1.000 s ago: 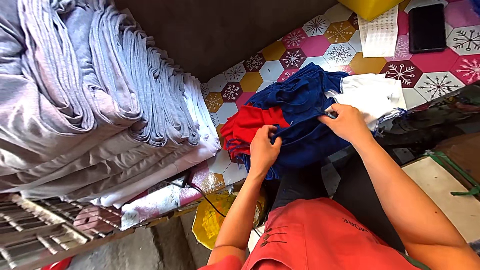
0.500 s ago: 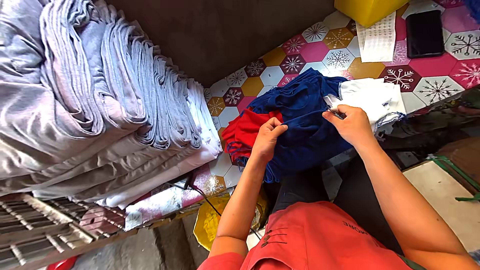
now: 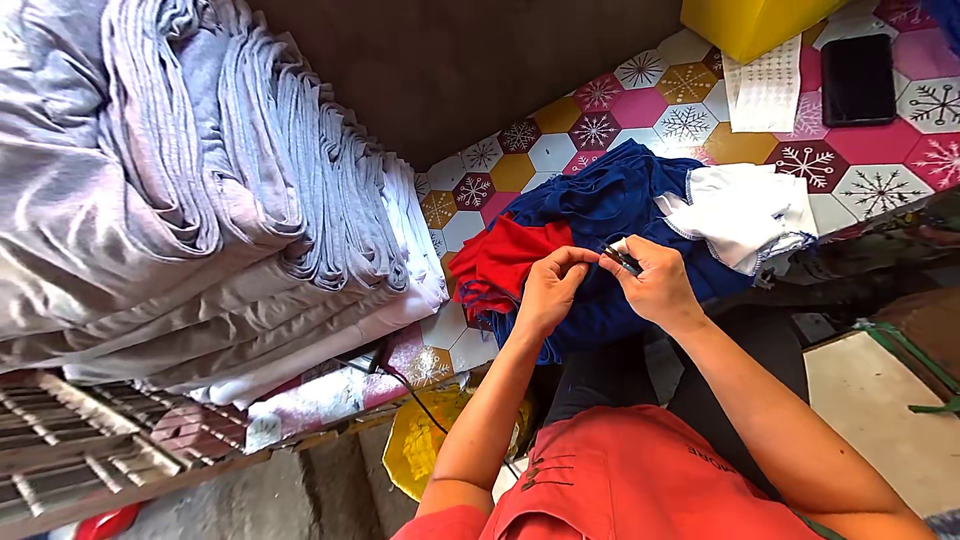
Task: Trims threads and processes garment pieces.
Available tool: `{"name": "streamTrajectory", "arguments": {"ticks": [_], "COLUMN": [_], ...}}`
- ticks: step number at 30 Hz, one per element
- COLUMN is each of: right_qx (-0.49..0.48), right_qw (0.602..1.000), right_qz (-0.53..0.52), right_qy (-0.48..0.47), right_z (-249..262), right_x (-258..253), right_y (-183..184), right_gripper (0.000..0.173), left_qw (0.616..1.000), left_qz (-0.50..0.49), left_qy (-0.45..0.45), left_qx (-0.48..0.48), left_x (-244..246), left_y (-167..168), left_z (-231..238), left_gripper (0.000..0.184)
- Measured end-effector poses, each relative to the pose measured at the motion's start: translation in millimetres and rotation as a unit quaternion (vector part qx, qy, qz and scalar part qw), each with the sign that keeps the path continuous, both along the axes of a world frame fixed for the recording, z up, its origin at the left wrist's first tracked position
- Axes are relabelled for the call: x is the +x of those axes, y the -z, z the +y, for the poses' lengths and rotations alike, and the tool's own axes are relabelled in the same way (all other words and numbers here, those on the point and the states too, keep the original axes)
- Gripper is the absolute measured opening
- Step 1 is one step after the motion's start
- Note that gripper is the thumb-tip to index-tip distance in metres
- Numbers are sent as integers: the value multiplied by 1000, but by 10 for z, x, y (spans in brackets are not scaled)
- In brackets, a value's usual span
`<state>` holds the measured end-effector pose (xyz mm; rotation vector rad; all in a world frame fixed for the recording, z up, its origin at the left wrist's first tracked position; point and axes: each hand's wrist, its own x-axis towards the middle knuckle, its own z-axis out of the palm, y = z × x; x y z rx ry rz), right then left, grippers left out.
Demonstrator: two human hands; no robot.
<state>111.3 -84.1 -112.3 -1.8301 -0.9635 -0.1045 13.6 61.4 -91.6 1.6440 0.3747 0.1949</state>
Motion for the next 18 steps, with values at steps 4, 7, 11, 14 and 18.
{"name": "streamTrajectory", "arguments": {"ticks": [4, 7, 11, 14, 18], "right_qx": [-41, -56, -52, -63, -106], "right_qw": [998, 996, 996, 988, 993], "right_qz": [-37, -61, 72, 138, 57], "right_qy": [-7, -29, -22, 2, 18], "right_z": [-8, 19, -52, -189, -254], "right_x": [26, 38, 103, 131, -73], "right_y": [-68, -137, -177, -142, -77], "right_gripper": [8, 6, 22, 32, 29], "left_qw": [998, 998, 998, 997, 994], "left_qz": [-14, -8, -24, -19, -15], "left_qy": [21, -2, -42, -59, -66], "left_qx": [50, 58, 50, 53, 90], "left_x": [-13, -9, -17, -27, -21], "left_y": [8, 16, 80, 92, 80], "left_z": [13, -14, -25, -24, -43], "left_gripper": [13, 5, 7, 7, 6]}}
